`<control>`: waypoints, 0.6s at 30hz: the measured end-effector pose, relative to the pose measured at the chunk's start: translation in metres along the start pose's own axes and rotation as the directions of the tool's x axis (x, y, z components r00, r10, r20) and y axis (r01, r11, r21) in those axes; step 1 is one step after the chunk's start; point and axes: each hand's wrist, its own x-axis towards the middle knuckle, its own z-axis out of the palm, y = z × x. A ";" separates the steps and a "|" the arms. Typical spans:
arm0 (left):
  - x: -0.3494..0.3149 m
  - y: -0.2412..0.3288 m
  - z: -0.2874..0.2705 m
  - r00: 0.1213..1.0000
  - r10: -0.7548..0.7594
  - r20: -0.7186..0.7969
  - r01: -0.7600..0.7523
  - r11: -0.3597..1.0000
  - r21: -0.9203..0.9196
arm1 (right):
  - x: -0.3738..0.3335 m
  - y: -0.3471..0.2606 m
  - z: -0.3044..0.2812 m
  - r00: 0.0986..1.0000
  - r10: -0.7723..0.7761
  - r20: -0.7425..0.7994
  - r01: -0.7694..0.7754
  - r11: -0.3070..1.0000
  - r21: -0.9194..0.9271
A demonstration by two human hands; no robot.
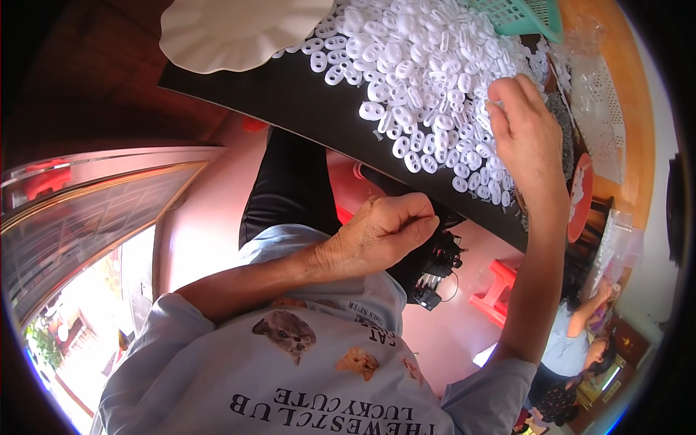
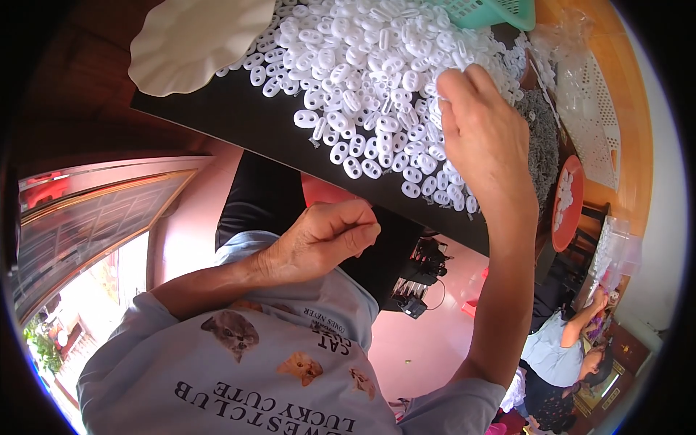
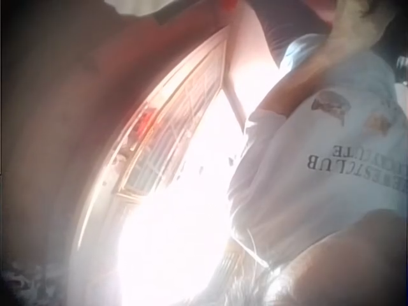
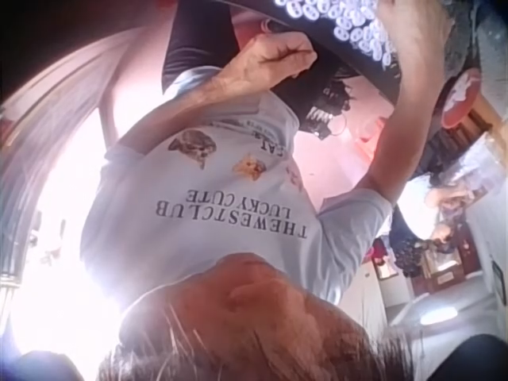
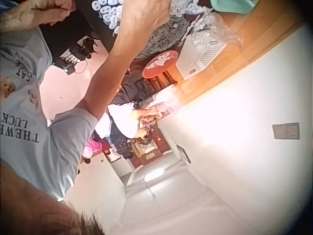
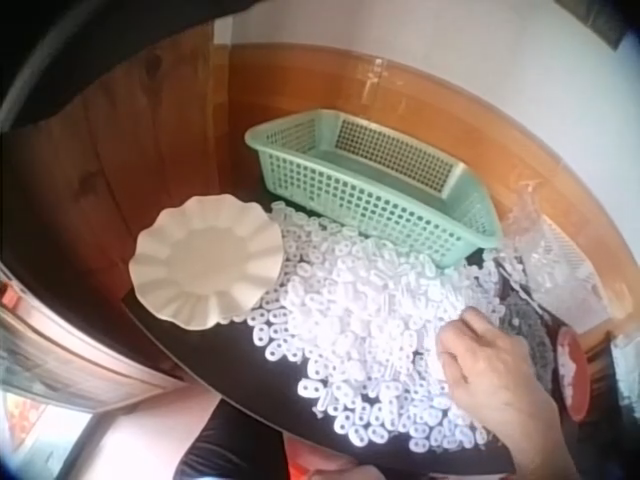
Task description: The recorder is manually snapping small plastic components together at a workbench.
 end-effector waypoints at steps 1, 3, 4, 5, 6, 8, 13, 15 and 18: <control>0.000 0.000 0.000 1.000 0.009 0.001 -0.009 1.000 0.002 | -0.001 0.000 0.000 1.000 -0.015 0.012 0.014 1.000 0.022; 0.000 0.000 0.000 1.000 0.002 0.002 -0.002 1.000 0.000 | -0.002 0.000 0.001 0.998 -0.045 0.036 0.041 0.995 0.089; 0.000 0.000 0.000 1.000 -0.004 0.002 0.004 1.000 -0.002 | -0.003 0.000 0.002 0.995 -0.078 0.057 0.068 0.985 0.156; 0.000 0.001 0.001 1.000 -0.005 0.002 0.005 1.000 -0.001 | -0.003 0.000 0.002 0.995 -0.077 0.057 0.068 0.985 0.157; 0.000 0.001 0.001 1.000 -0.012 0.004 0.012 1.000 0.002 | -0.002 -0.001 0.002 0.994 -0.065 0.090 0.054 0.991 0.123; 0.000 0.001 0.000 1.000 -0.020 0.005 0.020 1.000 0.008 | 0.000 -0.001 0.002 0.991 -0.053 0.122 0.042 0.995 0.090; 0.001 0.002 -0.001 1.000 -0.002 -0.020 0.003 0.999 0.038 | 0.002 -0.001 -0.003 0.981 -0.054 0.186 0.044 0.997 0.059; 0.003 0.002 -0.001 1.000 -0.007 -0.021 0.008 0.999 0.039 | 0.002 -0.002 -0.001 0.985 -0.064 0.158 0.057 0.997 0.048; 0.004 0.007 0.001 1.000 -0.009 -0.018 0.010 1.000 0.029 | 0.003 -0.003 0.005 0.990 -0.085 0.111 0.082 0.996 0.036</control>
